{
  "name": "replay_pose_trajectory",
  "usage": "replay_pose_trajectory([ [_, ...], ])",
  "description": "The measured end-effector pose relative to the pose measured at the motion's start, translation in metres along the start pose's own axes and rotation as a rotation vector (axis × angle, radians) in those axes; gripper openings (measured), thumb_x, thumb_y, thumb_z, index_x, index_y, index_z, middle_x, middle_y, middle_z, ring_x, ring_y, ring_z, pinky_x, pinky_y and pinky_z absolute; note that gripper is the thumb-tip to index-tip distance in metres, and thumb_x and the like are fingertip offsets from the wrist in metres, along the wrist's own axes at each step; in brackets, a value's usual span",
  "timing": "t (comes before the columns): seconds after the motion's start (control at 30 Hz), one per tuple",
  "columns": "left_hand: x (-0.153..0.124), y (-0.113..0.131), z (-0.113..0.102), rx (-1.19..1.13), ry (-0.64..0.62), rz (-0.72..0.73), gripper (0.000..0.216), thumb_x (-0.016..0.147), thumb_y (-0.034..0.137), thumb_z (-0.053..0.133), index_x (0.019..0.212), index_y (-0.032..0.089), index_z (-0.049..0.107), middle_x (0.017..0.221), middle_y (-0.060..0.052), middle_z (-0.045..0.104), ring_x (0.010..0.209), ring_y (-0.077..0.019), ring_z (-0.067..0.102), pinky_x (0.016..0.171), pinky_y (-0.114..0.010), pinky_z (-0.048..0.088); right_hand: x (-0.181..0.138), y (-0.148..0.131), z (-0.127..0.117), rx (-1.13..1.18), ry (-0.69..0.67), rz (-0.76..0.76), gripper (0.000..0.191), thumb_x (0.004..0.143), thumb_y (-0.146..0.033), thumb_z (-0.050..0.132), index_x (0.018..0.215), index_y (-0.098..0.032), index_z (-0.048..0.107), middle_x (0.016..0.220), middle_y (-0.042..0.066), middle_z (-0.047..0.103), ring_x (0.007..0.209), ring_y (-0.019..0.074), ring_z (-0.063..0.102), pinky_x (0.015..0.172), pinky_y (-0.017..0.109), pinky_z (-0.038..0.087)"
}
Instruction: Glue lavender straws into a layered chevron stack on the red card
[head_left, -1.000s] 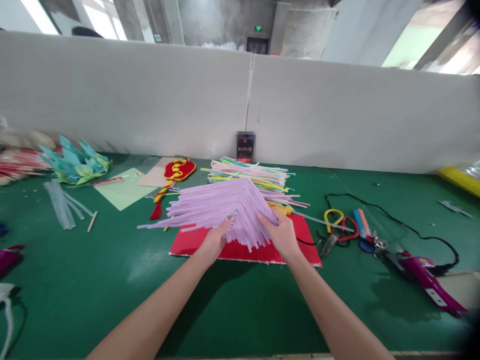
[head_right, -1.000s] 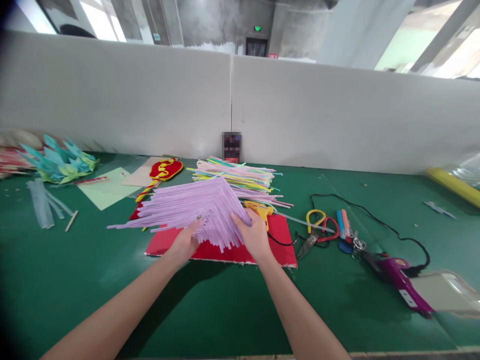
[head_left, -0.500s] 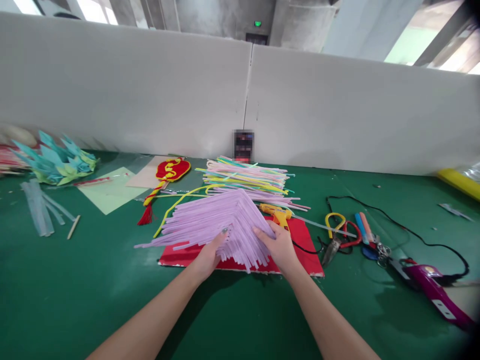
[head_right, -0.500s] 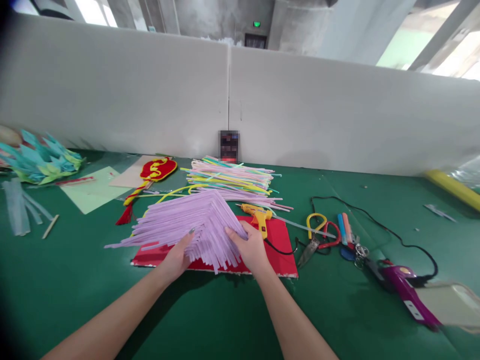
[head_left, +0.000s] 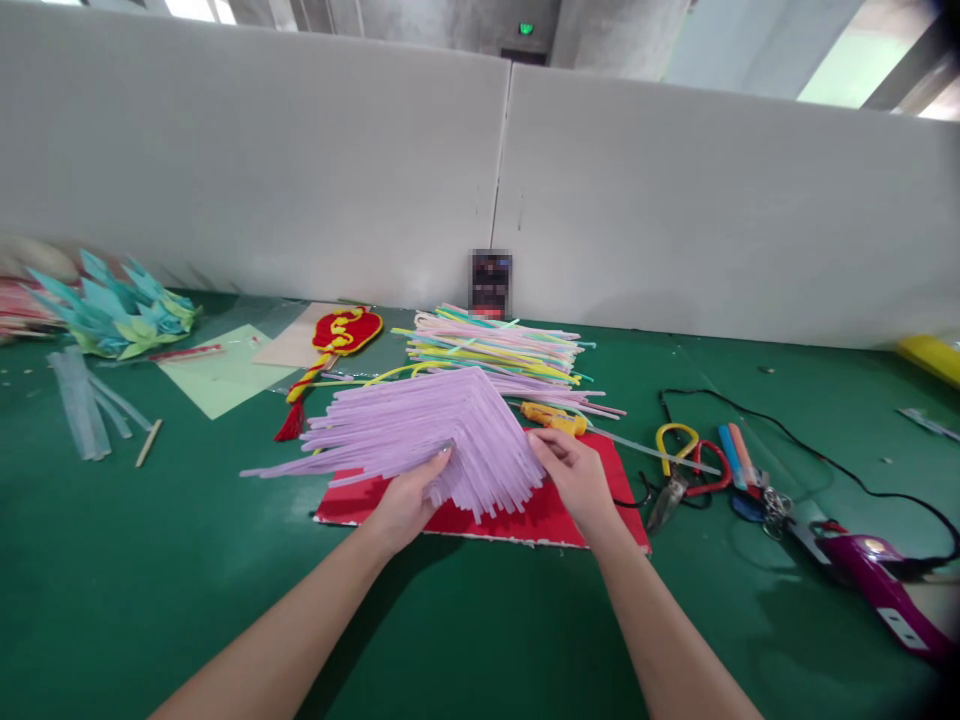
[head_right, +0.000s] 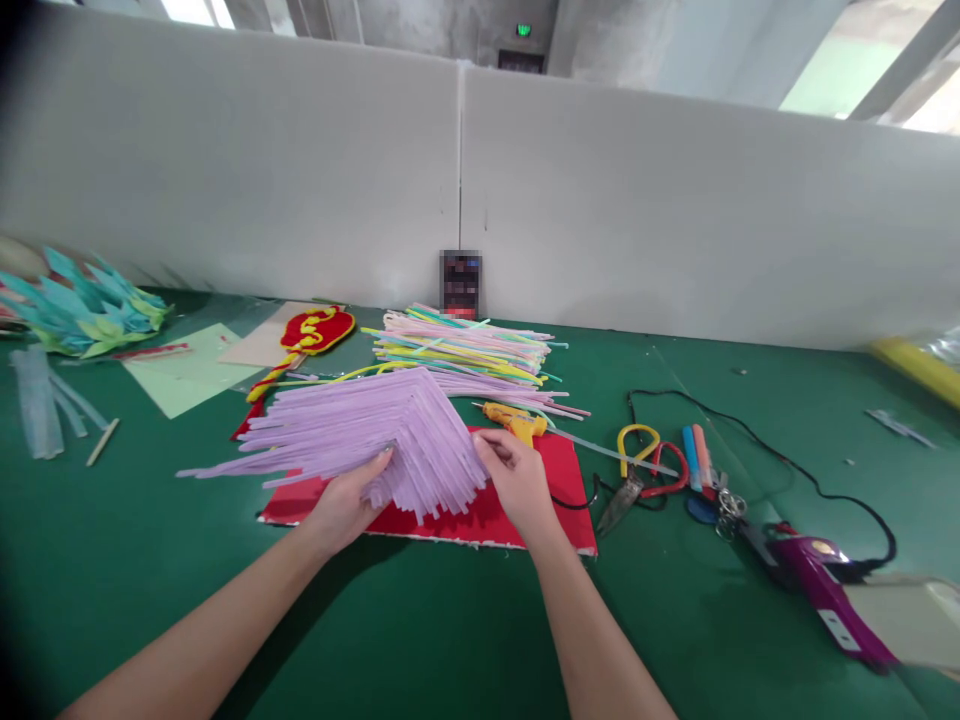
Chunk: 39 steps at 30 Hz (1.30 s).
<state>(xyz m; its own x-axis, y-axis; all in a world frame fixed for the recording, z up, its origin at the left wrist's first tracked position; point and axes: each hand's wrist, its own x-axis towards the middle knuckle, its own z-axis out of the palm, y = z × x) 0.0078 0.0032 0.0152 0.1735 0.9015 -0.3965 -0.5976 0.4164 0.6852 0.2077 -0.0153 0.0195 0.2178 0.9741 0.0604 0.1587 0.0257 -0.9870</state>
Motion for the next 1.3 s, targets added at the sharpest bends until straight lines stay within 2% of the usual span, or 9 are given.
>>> replay_pose_trajectory([
  [0.17, -0.002, 0.009, 0.001, -0.048, -0.019, -0.116, 0.016, 0.082, 0.009, 0.058, 0.088, 0.012, 0.072, 0.087, -0.006, 0.074, 0.072, -0.0187, 0.069, 0.062, -0.025, 0.058, -0.004, -0.004, -0.001, 0.137, -0.077, 0.050, 0.030, 0.074, -0.047, 0.067, 0.090, -0.022, 0.073, 0.076, 0.003, 0.071, 0.069, 0.0166, 0.061, 0.062, 0.028, 0.049],
  [0.23, -0.003, 0.011, 0.001, -0.063, -0.004, -0.145, 0.015, 0.082, 0.010, 0.057, 0.086, 0.011, 0.071, 0.084, -0.007, 0.074, 0.068, -0.0194, 0.069, 0.060, -0.026, 0.058, -0.005, -0.005, -0.003, 0.201, -0.122, 0.059, 0.028, 0.075, -0.045, 0.068, 0.094, -0.024, 0.072, 0.079, 0.002, 0.071, 0.069, 0.0151, 0.061, 0.063, 0.027, 0.049],
  [0.47, -0.002, 0.010, -0.002, -0.107, -0.039, -0.157, 0.018, 0.083, 0.010, 0.053, 0.086, 0.011, 0.071, 0.088, -0.008, 0.074, 0.081, -0.0240, 0.070, 0.080, -0.036, 0.057, -0.004, -0.008, -0.003, 0.175, -0.108, -0.065, 0.022, 0.070, -0.033, 0.073, 0.090, -0.024, 0.070, 0.089, 0.003, 0.071, 0.083, 0.0172, 0.063, 0.078, 0.032, 0.051],
  [0.63, -0.002, 0.009, -0.004, -0.092, -0.047, -0.149, 0.017, 0.081, 0.012, 0.056, 0.088, 0.012, 0.071, 0.091, -0.009, 0.074, 0.089, -0.0273, 0.069, 0.088, -0.040, 0.053, -0.005, -0.008, -0.001, 0.096, -0.076, -0.137, 0.009, 0.071, -0.028, 0.069, 0.075, -0.021, 0.066, 0.074, 0.002, 0.065, 0.072, 0.0159, 0.060, 0.066, 0.029, 0.050],
  [0.77, -0.002, 0.008, -0.005, -0.047, -0.092, -0.152, 0.019, 0.077, 0.010, 0.058, 0.090, 0.010, 0.072, 0.091, -0.011, 0.073, 0.093, -0.0305, 0.068, 0.091, -0.043, 0.051, -0.008, -0.005, 0.003, 0.091, -0.083, -0.152, 0.006, 0.069, -0.025, 0.068, 0.073, -0.021, 0.066, 0.074, 0.002, 0.063, 0.071, 0.0156, 0.058, 0.063, 0.028, 0.048],
  [0.97, -0.001, 0.010, -0.003, -0.055, -0.074, -0.125, 0.020, 0.073, 0.006, 0.060, 0.087, 0.013, 0.073, 0.088, -0.007, 0.074, 0.089, -0.0278, 0.069, 0.084, -0.037, 0.054, -0.007, -0.005, 0.000, -0.016, -0.045, -0.246, 0.007, 0.074, -0.025, 0.066, 0.078, -0.025, 0.072, 0.082, 0.004, 0.062, 0.077, 0.0178, 0.058, 0.064, 0.030, 0.047],
  [1.1, -0.001, 0.012, -0.001, -0.080, -0.044, -0.104, 0.019, 0.074, 0.004, 0.059, 0.081, 0.013, 0.073, 0.083, -0.006, 0.074, 0.078, -0.0233, 0.070, 0.071, -0.031, 0.056, -0.006, -0.009, -0.002, 0.016, -0.046, -0.312, 0.006, 0.077, -0.027, 0.066, 0.080, -0.026, 0.071, 0.091, 0.004, 0.066, 0.093, 0.0206, 0.060, 0.081, 0.036, 0.048],
  [1.2, -0.003, 0.014, 0.002, -0.086, 0.001, -0.103, 0.020, 0.076, 0.002, 0.055, 0.077, 0.013, 0.072, 0.082, -0.005, 0.074, 0.074, -0.0204, 0.069, 0.068, -0.028, 0.056, -0.007, -0.011, -0.001, 0.082, -0.075, -0.273, 0.011, 0.082, -0.034, 0.062, 0.083, -0.025, 0.068, 0.097, 0.005, 0.069, 0.099, 0.0209, 0.061, 0.088, 0.039, 0.046],
  [1.3, -0.004, 0.017, 0.005, -0.064, 0.009, -0.097, 0.021, 0.078, 0.002, 0.053, 0.075, 0.014, 0.070, 0.081, -0.004, 0.074, 0.073, -0.0186, 0.069, 0.067, -0.026, 0.056, -0.008, -0.010, 0.000, 0.122, -0.011, -0.211, 0.018, 0.085, -0.040, 0.058, 0.087, -0.023, 0.065, 0.098, 0.006, 0.070, 0.100, 0.0210, 0.062, 0.088, 0.038, 0.046],
])
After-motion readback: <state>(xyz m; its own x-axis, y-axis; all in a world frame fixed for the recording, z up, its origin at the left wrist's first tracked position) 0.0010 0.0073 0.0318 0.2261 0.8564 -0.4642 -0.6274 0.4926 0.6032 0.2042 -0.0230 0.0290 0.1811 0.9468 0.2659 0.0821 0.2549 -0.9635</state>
